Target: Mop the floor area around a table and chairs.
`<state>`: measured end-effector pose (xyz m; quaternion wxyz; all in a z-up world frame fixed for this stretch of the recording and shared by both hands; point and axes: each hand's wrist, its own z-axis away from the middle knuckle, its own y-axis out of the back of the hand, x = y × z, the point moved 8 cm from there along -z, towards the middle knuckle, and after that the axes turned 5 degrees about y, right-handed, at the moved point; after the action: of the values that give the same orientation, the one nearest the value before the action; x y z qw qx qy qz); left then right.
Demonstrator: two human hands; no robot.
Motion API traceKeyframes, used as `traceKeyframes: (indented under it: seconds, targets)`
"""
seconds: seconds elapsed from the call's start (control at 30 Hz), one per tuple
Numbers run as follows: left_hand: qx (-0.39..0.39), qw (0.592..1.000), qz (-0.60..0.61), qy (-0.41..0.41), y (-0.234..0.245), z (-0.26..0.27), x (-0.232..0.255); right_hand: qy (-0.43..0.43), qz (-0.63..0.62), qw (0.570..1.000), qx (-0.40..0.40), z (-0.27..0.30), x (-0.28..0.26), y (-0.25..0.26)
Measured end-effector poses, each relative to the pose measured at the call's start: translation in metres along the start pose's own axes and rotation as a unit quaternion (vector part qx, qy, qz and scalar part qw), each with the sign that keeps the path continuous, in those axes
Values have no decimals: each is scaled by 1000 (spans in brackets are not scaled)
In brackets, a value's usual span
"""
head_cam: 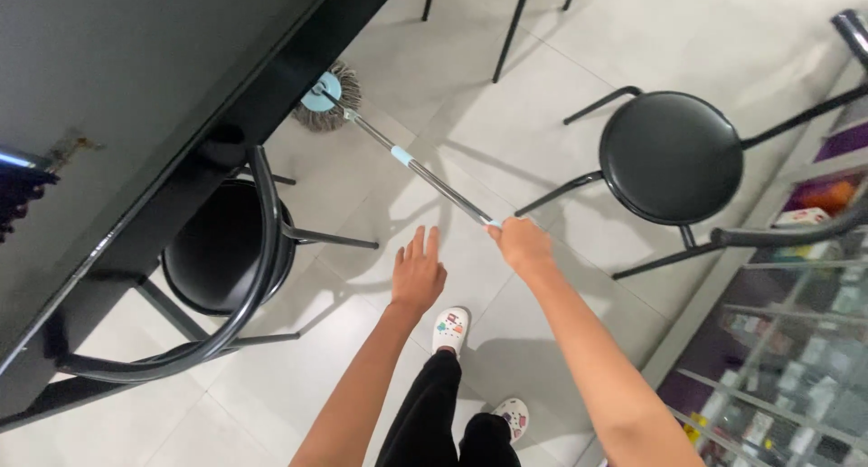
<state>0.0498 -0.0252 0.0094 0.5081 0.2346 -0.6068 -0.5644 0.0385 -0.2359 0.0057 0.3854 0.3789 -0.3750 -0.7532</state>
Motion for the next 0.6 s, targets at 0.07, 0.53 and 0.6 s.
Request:
traceKeyframes:
  seconds: [0.07, 0.53, 0.6]
  targets:
    - [-17, 1000, 11, -8, -7, -1, 29, -11, 3, 1000, 6, 31, 18, 22]
    - [-105, 964, 76, -230, -94, 132, 376, -154, 89, 983, -50, 381, 278, 155]
    - [-180, 957, 41, -225, -114, 155, 413, -237, 62, 967, -67, 423, 295, 165]
